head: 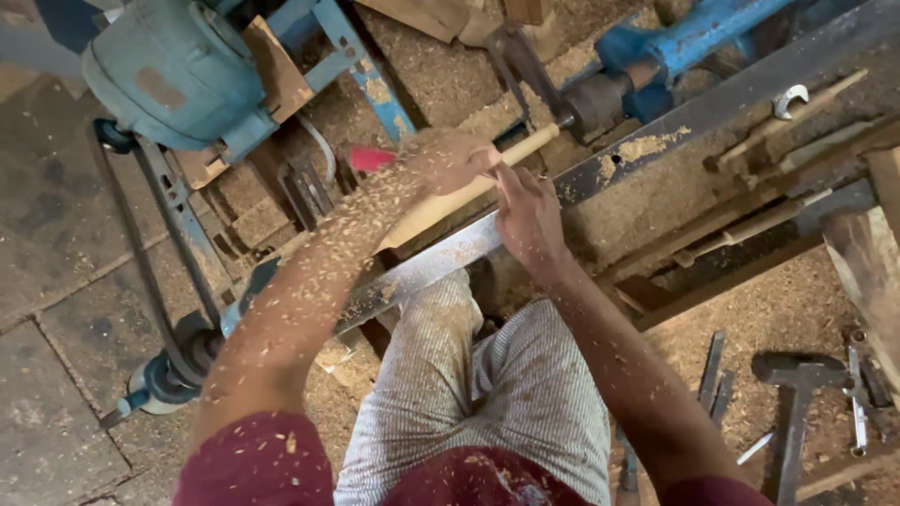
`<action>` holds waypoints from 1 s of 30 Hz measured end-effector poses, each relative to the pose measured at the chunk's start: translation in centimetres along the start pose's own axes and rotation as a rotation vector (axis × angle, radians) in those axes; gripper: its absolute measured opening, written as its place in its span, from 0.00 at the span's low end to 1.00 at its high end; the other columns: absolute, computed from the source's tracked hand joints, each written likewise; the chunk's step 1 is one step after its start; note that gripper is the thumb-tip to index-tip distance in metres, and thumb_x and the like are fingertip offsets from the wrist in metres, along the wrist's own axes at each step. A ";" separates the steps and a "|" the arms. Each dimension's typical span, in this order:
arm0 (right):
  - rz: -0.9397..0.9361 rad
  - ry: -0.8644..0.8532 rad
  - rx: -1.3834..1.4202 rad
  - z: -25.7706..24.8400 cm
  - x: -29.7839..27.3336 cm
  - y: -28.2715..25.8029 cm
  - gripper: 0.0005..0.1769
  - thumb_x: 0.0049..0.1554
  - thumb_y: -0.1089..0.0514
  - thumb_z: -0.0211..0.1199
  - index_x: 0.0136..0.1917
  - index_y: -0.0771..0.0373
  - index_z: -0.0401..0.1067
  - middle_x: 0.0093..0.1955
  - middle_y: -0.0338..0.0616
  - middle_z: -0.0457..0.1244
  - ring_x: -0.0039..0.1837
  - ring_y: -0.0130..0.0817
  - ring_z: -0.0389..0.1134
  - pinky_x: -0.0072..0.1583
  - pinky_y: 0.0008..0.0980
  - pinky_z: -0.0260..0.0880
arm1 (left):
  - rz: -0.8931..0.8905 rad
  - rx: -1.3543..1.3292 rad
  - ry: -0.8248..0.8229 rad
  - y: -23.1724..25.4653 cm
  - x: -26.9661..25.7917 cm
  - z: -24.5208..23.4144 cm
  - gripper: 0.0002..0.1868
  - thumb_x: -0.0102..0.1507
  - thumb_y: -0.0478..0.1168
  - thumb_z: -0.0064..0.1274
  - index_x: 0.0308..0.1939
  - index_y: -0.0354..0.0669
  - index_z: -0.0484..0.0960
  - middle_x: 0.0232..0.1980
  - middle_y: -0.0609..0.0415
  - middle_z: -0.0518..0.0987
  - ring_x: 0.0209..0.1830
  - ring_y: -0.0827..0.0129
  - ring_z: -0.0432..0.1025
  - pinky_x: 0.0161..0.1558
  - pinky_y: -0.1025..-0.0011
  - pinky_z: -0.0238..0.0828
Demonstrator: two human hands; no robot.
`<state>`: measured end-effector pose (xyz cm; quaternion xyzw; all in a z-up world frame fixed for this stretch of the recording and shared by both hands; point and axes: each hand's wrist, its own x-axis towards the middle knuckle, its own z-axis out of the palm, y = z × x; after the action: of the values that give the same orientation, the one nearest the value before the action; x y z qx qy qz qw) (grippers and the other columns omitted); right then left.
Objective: The person shapes a piece of wood mounted on a lathe using a chisel and a file. They smooth the surface and refine the contours of the rotating wood, creating a cylindrical object with a rounded end.
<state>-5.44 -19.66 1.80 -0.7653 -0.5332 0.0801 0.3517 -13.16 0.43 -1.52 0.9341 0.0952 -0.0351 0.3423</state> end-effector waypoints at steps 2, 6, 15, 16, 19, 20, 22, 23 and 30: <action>-0.062 0.061 -0.002 0.2 0.1 0.3 0.22 0.54 0.70 0.58 0.62 0.67 0.72 0.49 0.56 0.68 0.51 0.56 0.69 0.53 0.51 0.66 | 0.028 0.066 -0.082 -0.1 -1.0 -1.2 0.20 0.62 0.56 0.49 0.47 0.51 0.85 0.45 0.51 0.83 0.46 0.57 0.77 0.50 0.57 0.72; 0.373 -0.149 0.428 0.4 1.2 4.1 0.11 0.63 0.61 0.61 0.57 0.65 0.78 0.40 0.55 0.68 0.39 0.39 0.68 0.41 0.40 0.66 | 0.129 0.210 0.167 -1.3 0.8 0.1 0.10 0.67 0.51 0.51 0.41 0.54 0.82 0.39 0.59 0.80 0.44 0.65 0.75 0.53 0.63 0.66; 0.435 -0.003 0.224 0.3 2.9 4.1 0.11 0.57 0.54 0.71 0.47 0.64 0.79 0.34 0.48 0.68 0.35 0.36 0.68 0.40 0.39 0.68 | 0.245 0.743 0.533 -3.0 5.4 2.1 0.05 0.68 0.48 0.52 0.41 0.56 0.80 0.30 0.66 0.73 0.39 0.70 0.68 0.53 0.63 0.60; 0.429 0.020 0.205 0.4 2.6 3.6 0.12 0.56 0.52 0.72 0.47 0.63 0.80 0.34 0.49 0.68 0.35 0.39 0.69 0.40 0.39 0.68 | 0.240 0.709 0.452 -3.0 5.7 2.6 0.05 0.68 0.48 0.52 0.41 0.56 0.80 0.30 0.66 0.73 0.39 0.71 0.68 0.53 0.64 0.60; 0.406 -0.040 0.147 0.1 2.8 3.7 0.16 0.55 0.48 0.74 0.43 0.63 0.79 0.34 0.50 0.68 0.36 0.45 0.69 0.41 0.42 0.67 | 0.213 0.625 0.276 -3.2 6.8 2.9 0.05 0.68 0.48 0.52 0.40 0.56 0.79 0.30 0.66 0.73 0.38 0.71 0.68 0.51 0.64 0.60; 0.400 -0.078 0.127 0.0 2.9 3.8 0.18 0.55 0.46 0.75 0.42 0.63 0.78 0.34 0.51 0.68 0.37 0.47 0.70 0.41 0.43 0.67 | 0.207 0.611 0.247 -3.1 7.3 3.2 0.05 0.68 0.47 0.52 0.40 0.56 0.79 0.30 0.66 0.73 0.38 0.71 0.68 0.51 0.65 0.60; 0.395 -0.124 0.099 -0.1 2.6 4.0 0.13 0.56 0.48 0.72 0.43 0.59 0.81 0.33 0.51 0.68 0.36 0.47 0.70 0.42 0.44 0.68 | 0.195 0.577 0.212 -2.8 8.2 4.0 0.05 0.68 0.47 0.52 0.39 0.56 0.78 0.30 0.66 0.73 0.38 0.71 0.67 0.50 0.65 0.60; 0.391 -0.148 0.083 -0.2 2.5 4.2 0.11 0.56 0.49 0.71 0.44 0.57 0.82 0.32 0.51 0.68 0.35 0.47 0.70 0.42 0.44 0.68 | 0.192 0.560 0.212 -2.7 8.5 4.4 0.05 0.68 0.47 0.52 0.39 0.56 0.78 0.31 0.66 0.73 0.38 0.71 0.67 0.50 0.65 0.60; 0.374 -0.053 0.102 0.1 1.9 4.1 0.15 0.53 0.47 0.72 0.40 0.62 0.79 0.34 0.52 0.69 0.38 0.50 0.72 0.42 0.45 0.70 | 0.180 0.427 0.254 -3.0 8.0 6.4 0.06 0.69 0.47 0.52 0.38 0.55 0.77 0.31 0.66 0.73 0.36 0.72 0.67 0.47 0.67 0.60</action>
<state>-1.62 -18.74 -0.38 -0.8298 -0.3860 0.1911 0.3548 -5.89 -0.24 -9.30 0.9868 0.0445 0.0936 0.1243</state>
